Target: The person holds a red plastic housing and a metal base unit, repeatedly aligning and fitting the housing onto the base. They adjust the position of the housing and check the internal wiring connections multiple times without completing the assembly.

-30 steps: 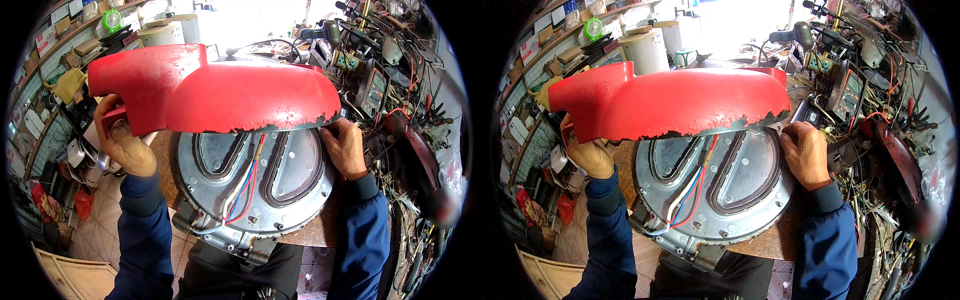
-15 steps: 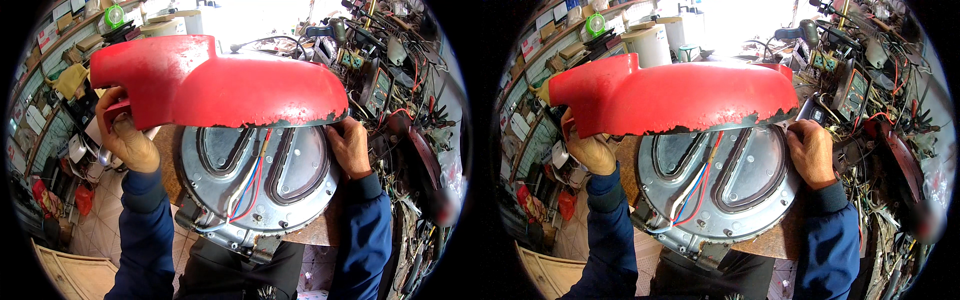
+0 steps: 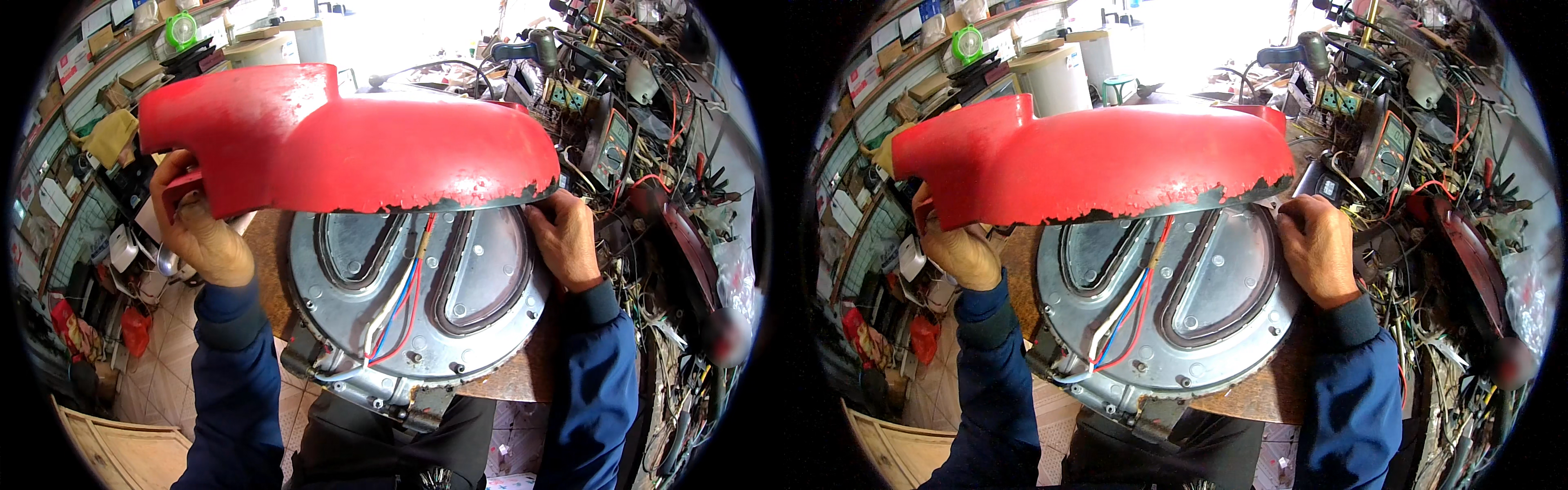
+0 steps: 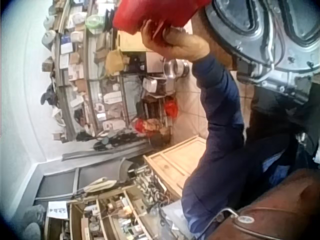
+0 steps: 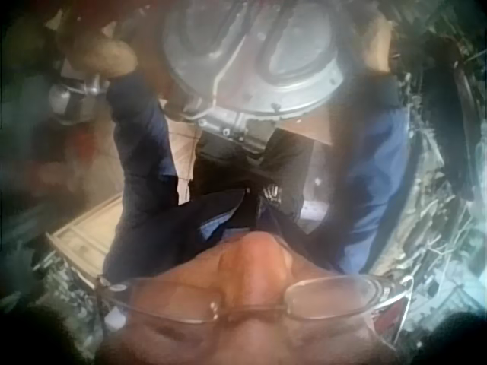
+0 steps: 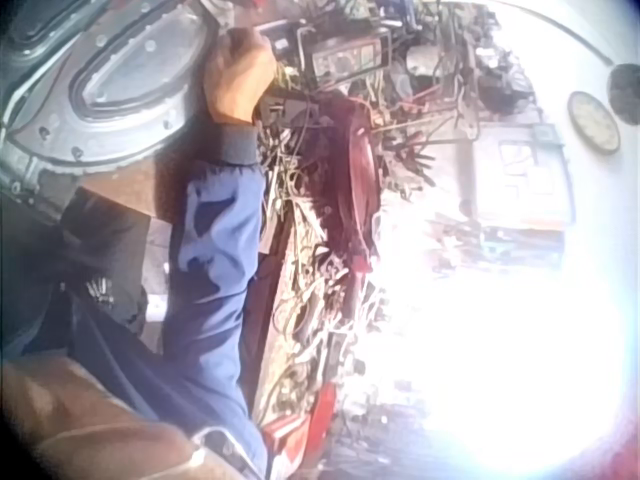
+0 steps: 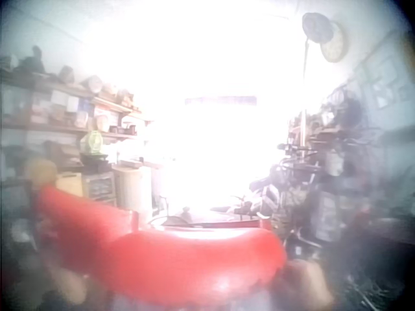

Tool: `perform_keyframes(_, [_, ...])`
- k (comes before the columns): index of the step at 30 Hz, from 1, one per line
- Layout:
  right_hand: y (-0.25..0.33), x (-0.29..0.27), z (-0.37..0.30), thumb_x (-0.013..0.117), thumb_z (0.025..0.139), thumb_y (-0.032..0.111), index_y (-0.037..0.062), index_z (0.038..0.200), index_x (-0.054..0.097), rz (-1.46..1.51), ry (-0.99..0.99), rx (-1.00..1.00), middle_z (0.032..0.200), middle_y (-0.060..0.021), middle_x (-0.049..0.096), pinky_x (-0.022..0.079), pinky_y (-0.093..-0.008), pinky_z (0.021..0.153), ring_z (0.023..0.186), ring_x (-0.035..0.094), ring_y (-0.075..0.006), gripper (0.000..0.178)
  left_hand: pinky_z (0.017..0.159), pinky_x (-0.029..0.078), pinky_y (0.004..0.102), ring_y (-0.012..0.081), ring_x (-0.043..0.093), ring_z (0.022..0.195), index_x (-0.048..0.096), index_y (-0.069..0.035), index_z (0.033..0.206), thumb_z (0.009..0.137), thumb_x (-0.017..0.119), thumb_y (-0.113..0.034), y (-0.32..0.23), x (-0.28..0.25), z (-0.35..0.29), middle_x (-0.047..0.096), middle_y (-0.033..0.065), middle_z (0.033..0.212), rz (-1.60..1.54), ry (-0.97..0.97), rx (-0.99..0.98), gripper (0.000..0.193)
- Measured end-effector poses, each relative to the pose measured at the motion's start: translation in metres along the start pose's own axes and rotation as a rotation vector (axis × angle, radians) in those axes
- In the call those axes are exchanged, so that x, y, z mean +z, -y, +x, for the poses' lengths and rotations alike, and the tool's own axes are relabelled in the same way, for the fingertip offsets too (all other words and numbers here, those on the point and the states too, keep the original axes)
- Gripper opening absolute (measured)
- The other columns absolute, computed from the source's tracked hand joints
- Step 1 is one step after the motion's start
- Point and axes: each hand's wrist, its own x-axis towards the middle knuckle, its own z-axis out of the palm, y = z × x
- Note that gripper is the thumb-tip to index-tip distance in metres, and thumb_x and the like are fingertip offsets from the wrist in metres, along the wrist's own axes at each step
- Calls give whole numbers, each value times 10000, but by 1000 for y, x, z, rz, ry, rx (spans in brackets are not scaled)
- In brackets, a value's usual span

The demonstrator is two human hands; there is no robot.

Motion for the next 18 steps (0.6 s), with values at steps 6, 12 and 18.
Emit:
perform_keyframes(6, [12,-2,2,669,876,72,-44,1128,637,122,-85,39,813,-185,686,522,-351,673,710,679,-259,280,737,600,320,203,621,1002,538,-10,1228,918,608,-534,0,2,-1,595,104,1102,-12,-20,-11,613])
perform_keyframes(12, [9,0,6,672,891,82,-39,1147,617,74,-166,11,763,-162,680,520,-343,617,652,666,-228,289,849,475,311,196,580,976,558,34,1192,874,488,-230,-5,-7,-3,591,111,1112,128,-25,-16,420])
perform_keyframes(18, [10,-2,6,662,891,65,-33,1146,607,184,-159,99,737,-140,666,508,-331,586,629,645,-193,279,927,446,340,227,573,1041,555,58,1199,868,495,-303,-14,-8,-7,584,144,1169,204,24,-12,493])
